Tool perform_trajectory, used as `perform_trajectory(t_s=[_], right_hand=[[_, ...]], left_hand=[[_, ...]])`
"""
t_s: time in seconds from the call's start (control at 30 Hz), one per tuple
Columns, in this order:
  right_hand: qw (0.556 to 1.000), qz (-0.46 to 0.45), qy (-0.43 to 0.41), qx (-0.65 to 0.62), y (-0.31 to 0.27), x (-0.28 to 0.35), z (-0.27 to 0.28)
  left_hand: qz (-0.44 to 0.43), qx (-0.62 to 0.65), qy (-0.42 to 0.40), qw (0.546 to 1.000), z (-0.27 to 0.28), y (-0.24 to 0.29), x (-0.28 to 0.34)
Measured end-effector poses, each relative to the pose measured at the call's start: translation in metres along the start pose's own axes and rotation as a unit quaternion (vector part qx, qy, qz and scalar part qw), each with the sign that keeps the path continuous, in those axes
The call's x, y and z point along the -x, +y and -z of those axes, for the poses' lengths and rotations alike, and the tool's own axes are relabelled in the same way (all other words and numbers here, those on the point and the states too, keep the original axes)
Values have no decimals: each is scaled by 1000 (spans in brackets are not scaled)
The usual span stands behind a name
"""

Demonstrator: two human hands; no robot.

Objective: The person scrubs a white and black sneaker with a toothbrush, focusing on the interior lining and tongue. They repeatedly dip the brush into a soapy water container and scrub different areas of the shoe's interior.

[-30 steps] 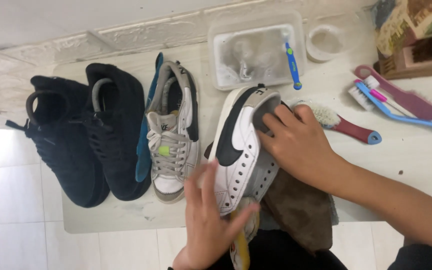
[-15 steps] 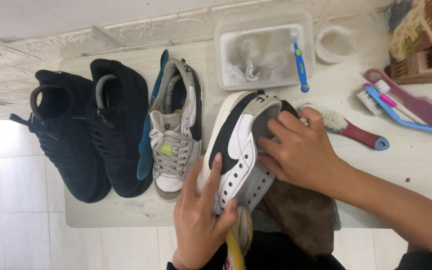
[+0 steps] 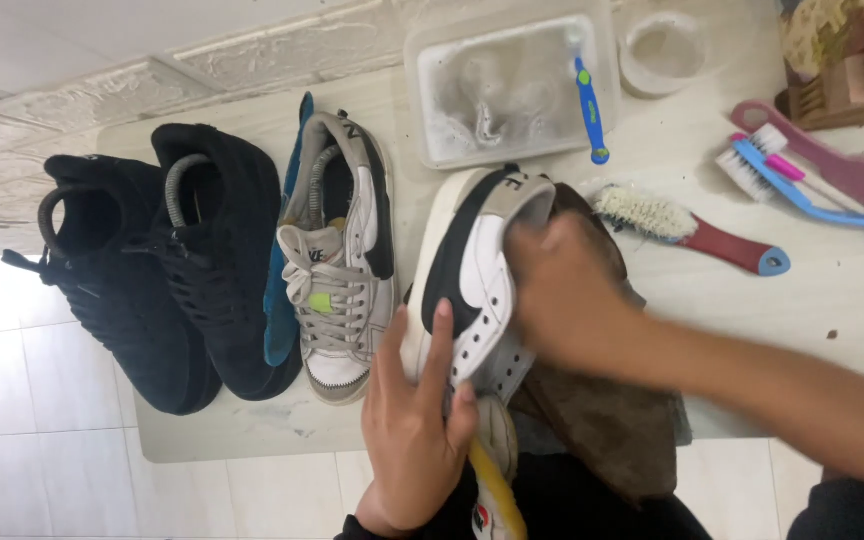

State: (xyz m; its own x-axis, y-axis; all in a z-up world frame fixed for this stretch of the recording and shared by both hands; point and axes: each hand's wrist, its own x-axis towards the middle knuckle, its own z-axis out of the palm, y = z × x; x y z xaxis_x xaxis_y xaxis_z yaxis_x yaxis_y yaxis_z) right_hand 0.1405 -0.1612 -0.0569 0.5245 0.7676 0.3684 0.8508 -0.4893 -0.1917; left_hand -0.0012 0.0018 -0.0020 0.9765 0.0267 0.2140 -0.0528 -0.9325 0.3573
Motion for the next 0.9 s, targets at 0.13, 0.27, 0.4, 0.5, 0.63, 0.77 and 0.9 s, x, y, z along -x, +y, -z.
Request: perform_trajectory(t_s=[0.13,0.27,0.4,0.5,0.63,0.77,0.9], right_hand=[[1000,-1,-16,7,-23,3,1],[784,-457,-285,-308,-32,-13,12],[996,-36,-9,83,-18,1,11],[999,25,13,22,-39,12,-7],[997,-26,-22,73,-14,9,2],[991,16,-120,55,-42,17,-5],[983,-6,-164,87,-13,19,-21]], left_hand=[[11,8,-4,1000,-1,0,0],[0,-13,6,1000,-2,3,-1],[12,9,-2,1000,-2,0,0],[12,-2,-1,1000,-2,3,-1],[10,0,-14,1000,-1,0,-1],[0,-32,15,999,-4,8,-2],[0,-34,-11,999,-3,5,-2]])
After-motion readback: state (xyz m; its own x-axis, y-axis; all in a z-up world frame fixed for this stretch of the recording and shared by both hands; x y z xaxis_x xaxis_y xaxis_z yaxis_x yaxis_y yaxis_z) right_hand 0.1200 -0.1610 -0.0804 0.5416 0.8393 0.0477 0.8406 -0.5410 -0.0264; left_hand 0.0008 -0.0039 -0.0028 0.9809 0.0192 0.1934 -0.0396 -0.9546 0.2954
